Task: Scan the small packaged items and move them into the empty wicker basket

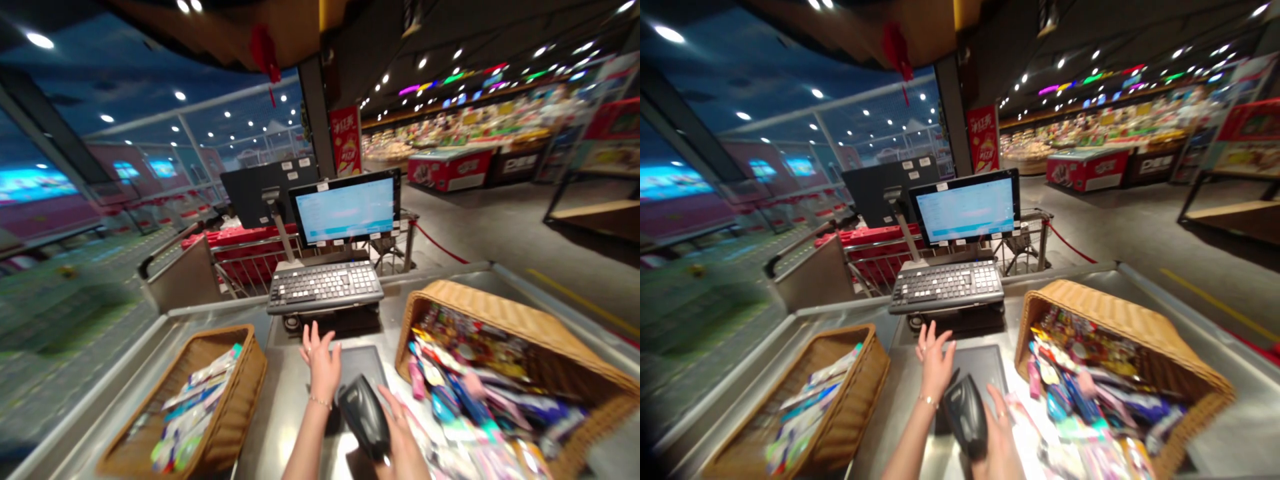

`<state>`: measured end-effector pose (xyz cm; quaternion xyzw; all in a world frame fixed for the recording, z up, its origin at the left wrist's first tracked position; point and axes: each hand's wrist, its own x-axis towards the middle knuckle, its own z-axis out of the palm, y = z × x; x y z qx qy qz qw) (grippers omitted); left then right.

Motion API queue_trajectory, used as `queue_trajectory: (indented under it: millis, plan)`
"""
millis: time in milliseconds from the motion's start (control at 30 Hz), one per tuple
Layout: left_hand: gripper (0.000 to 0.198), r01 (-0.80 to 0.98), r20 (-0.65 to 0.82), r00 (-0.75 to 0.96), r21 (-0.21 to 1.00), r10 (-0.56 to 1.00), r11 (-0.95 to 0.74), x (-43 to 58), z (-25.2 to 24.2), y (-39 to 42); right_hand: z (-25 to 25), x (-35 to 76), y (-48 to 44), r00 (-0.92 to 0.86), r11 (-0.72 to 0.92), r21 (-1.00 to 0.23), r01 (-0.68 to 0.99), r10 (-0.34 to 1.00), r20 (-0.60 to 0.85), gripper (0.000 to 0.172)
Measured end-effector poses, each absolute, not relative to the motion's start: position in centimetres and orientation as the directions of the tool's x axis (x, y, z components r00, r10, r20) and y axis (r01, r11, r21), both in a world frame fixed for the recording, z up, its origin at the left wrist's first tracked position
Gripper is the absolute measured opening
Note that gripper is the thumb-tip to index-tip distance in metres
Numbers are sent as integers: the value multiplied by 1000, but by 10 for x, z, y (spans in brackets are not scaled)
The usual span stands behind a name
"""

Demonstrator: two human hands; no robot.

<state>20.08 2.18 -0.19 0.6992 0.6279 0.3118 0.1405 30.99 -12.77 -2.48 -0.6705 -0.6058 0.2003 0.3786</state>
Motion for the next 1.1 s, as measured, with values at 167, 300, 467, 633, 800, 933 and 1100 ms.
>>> queue_trajectory:
  millis: [167, 300, 467, 633, 800, 933, 1100]
  plan:
    - [32, 785, 254, 37, 592, 966, -185, 201, -4, 19, -31, 310, -130, 217, 37, -760, 648, 948, 232, 55]
    - [32, 775, 276, 56, 594, 959, -216, 197, -8, 18, -37, 306, -133, 265, 23, -761, 648, 930, 253, 55]
    - [31, 755, 280, 69, 612, 957, -234, 194, -12, 13, -42, 308, -138, 191, 21, -717, 697, 958, 214, 57]
    - [30, 754, 279, 71, 613, 958, -235, 198, -17, 3, -49, 313, -141, 140, 49, -677, 734, 965, 221, 57]
    - [31, 743, 282, 77, 623, 956, -244, 208, -23, -6, -56, 324, -146, 129, 56, -663, 747, 965, 227, 56]
    - [31, 742, 279, 47, 633, 959, -220, 217, -28, -13, -62, 339, -152, 98, 81, -672, 736, 969, 225, 62]
    - [31, 734, 261, 49, 646, 964, -212, 224, -33, -20, -69, 348, -157, 124, 129, -722, 680, 950, 287, 64]
